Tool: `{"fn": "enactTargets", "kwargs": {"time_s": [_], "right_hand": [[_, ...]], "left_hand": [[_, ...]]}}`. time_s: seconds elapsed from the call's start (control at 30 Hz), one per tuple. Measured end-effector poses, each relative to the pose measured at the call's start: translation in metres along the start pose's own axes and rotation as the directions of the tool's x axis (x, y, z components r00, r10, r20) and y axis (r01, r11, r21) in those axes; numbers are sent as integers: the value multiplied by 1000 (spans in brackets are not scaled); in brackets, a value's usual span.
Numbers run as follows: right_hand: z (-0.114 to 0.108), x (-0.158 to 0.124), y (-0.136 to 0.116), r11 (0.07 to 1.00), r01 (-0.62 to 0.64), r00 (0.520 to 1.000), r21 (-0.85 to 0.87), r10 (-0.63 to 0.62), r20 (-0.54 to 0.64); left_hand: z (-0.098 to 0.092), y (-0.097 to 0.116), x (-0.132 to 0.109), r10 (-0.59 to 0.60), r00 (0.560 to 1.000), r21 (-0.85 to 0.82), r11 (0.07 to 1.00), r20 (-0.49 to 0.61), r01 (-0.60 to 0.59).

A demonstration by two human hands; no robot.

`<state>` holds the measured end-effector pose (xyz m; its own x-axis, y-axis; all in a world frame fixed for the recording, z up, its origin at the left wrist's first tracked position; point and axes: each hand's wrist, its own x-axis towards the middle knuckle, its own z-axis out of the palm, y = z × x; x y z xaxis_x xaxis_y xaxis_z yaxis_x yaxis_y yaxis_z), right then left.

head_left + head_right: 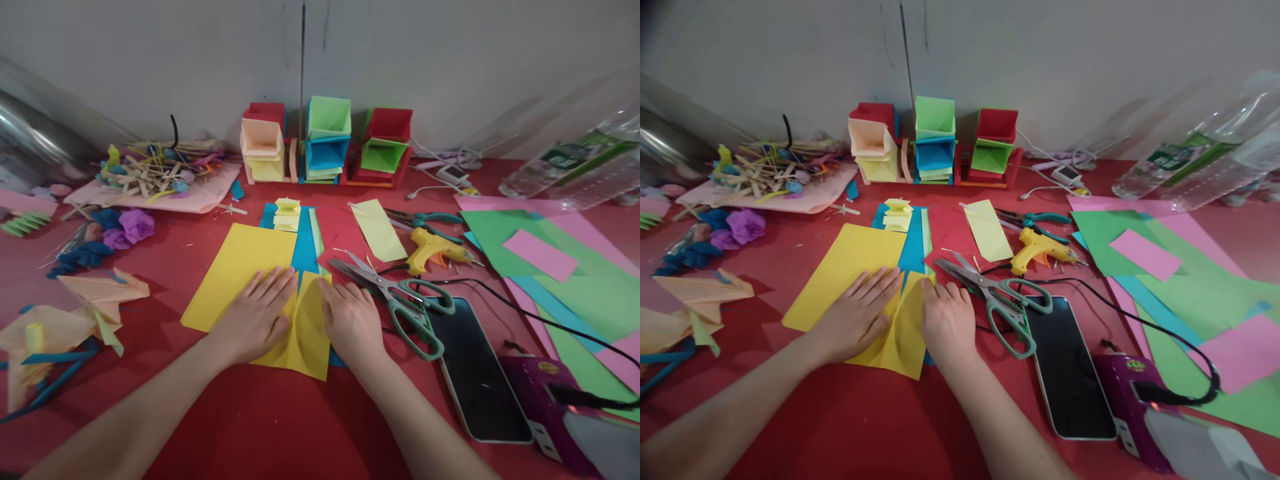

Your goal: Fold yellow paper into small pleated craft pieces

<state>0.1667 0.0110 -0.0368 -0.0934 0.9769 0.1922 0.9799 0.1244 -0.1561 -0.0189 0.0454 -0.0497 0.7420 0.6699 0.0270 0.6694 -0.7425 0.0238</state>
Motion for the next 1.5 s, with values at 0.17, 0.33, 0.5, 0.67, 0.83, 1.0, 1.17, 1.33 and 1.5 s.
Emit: {"fn": "enactTargets", "kwargs": {"time_s": [0.17, 0.33, 0.5, 0.67, 0.83, 1.0, 1.17, 1.33, 1.5], "right_hand": [[-8, -7, -1, 996, 73, 997, 58, -74, 30], [-10, -9, -1, 993, 109, 992, 55, -111, 50], [-5, -5, 0, 997, 80, 996, 18, -81, 39], [-4, -5, -2, 997, 76, 996, -15, -75, 45], [-4, -8, -6, 996, 75, 996, -50, -73, 47], [-4, -9, -7, 996, 56, 998, -68, -54, 40], [-10, -11, -6, 998, 34, 999, -48, -32, 35], [-15, -31, -7, 996, 18, 996, 86, -25, 82], [-10, -50, -9, 992, 34, 999, 122, -34, 1]], "left_hand": [[-2, 0, 0, -11, 1000, 17, 1000, -5, 12], [-9, 4, -4, -50, 996, 45, 998, -75, 54], [-4, 5, -9, -28, 999, 30, 999, -38, 29], [2, 3, -10, -38, 999, 8, 999, -4, 38], [0, 4, -10, -40, 999, 10, 999, 7, 40], [0, 4, -9, -45, 999, 18, 999, 24, 45], [0, 4, -9, -49, 999, 10, 999, 17, 49], [-1, 3, -10, -34, 999, 3, 999, 14, 34], [0, 1, -11, -18, 1000, 1, 1000, 8, 18]]}}
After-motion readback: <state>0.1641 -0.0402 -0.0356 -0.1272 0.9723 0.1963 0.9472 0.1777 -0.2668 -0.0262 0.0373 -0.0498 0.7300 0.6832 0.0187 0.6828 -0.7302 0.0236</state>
